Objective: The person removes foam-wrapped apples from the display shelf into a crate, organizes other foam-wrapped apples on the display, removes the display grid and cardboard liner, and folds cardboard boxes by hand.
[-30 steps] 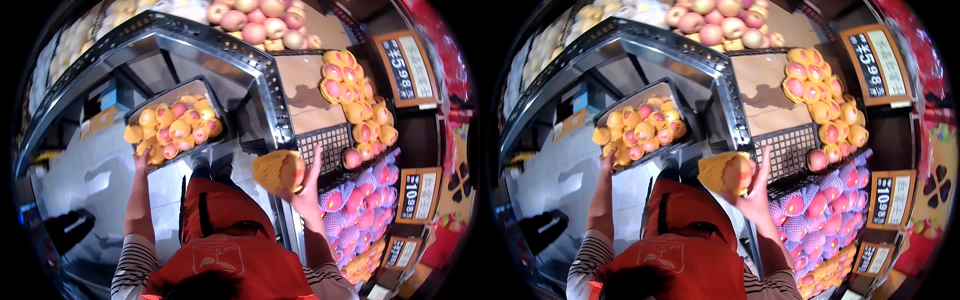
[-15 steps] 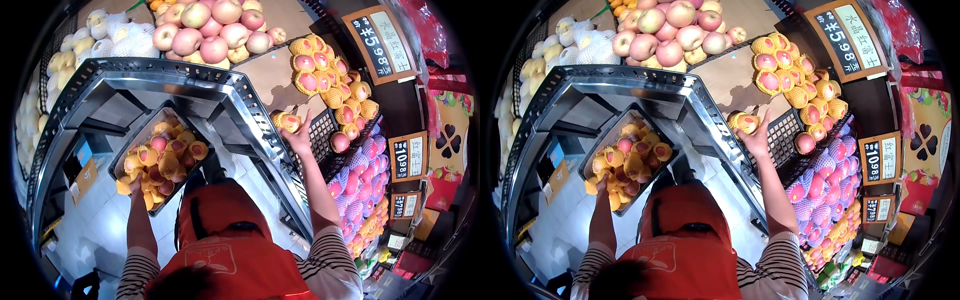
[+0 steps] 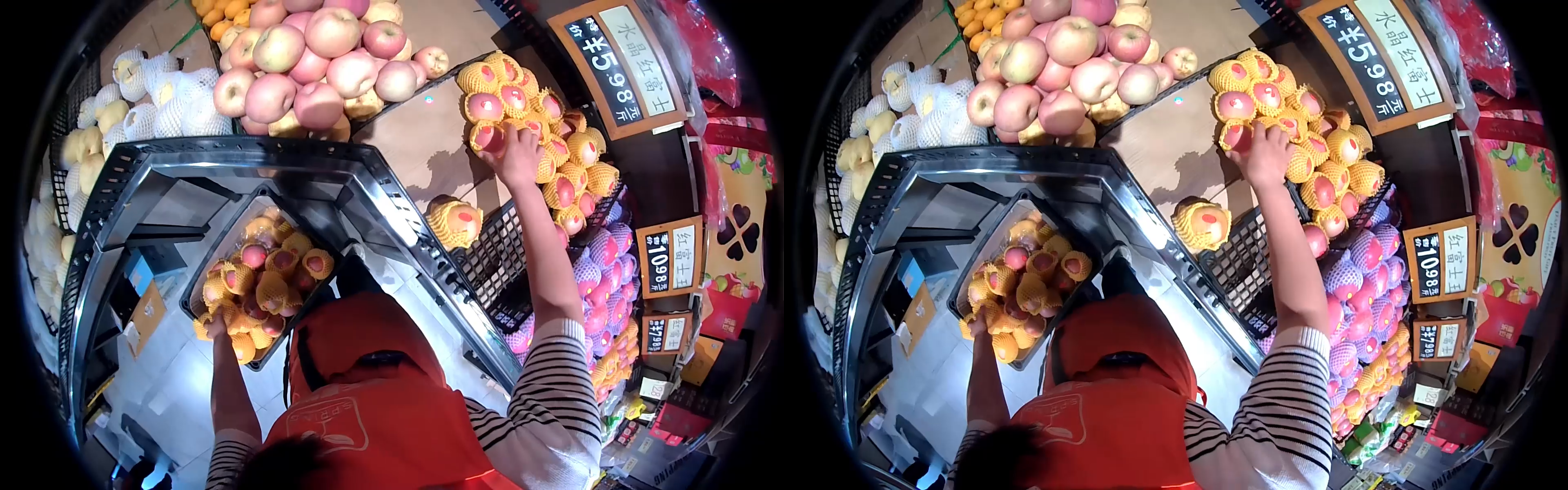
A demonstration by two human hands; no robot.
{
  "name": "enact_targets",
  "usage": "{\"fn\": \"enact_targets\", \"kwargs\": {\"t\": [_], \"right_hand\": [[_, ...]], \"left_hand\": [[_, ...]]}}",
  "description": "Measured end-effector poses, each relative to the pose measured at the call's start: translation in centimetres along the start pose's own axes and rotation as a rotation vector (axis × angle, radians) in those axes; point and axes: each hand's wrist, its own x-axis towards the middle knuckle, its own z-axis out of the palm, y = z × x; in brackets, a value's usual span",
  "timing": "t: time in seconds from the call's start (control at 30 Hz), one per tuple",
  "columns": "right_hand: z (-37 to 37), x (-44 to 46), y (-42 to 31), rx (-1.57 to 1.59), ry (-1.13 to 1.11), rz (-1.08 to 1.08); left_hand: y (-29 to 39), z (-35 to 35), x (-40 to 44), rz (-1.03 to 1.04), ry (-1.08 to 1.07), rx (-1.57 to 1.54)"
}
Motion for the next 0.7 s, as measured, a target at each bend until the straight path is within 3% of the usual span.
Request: {"fn": "enact_targets", "kwargs": {"t": [0.07, 0.13, 0.27, 0.3, 0.4, 0.47, 0.5, 0.6, 0.67, 0.7], "right_hand": [[1.1, 1.2, 0.0, -0.079, -0.075, -0.036], [1.9, 2.1, -0.1, -0.133, -0.108, -0.088], [0.7, 1.5, 2.4, 0.137, -0.042, -0.171], [-0.6, 0.6, 2.7, 0.261, 0.046, -0.119], [-1.5, -2.0, 6.1, 0.994, 0.016, 0.105], [-2.4, -4.3, 7.7, 1.734, -0.271, 0.394], [-3.3, -5.3, 7.4, 1.994, -0.296, 0.391], [-2.7, -8.4, 7.4, 2.336, -0.201, 0.409], [-3.0, -9.4, 6.8, 2.397, -0.199, 0.457], [-3.9, -9.5, 6.2, 2.399, -0.164, 0.352]], "left_hand": [[2.5, -2.1, -3.6, -0.001, 0.126, -0.002], [2.1, -2.1, -3.8, 0.186, 0.216, 0.029], [2.0, -2.9, -6.1, 0.521, 0.392, -0.009], [2.6, -3.4, -7.2, 0.556, 0.406, -0.04], [3.8, -4.4, -10.4, 0.595, 0.412, -0.117], [3.3, -4.3, -11.2, 0.596, 0.385, -0.149], [2.8, -4.0, -11.2, 0.605, 0.392, -0.151], [1.7, -3.5, -10.8, 0.551, 0.397, -0.111], [1.7, -3.4, -11.0, 0.571, 0.399, -0.133], [1.6, -3.5, -10.9, 0.585, 0.398, -0.133]]}}
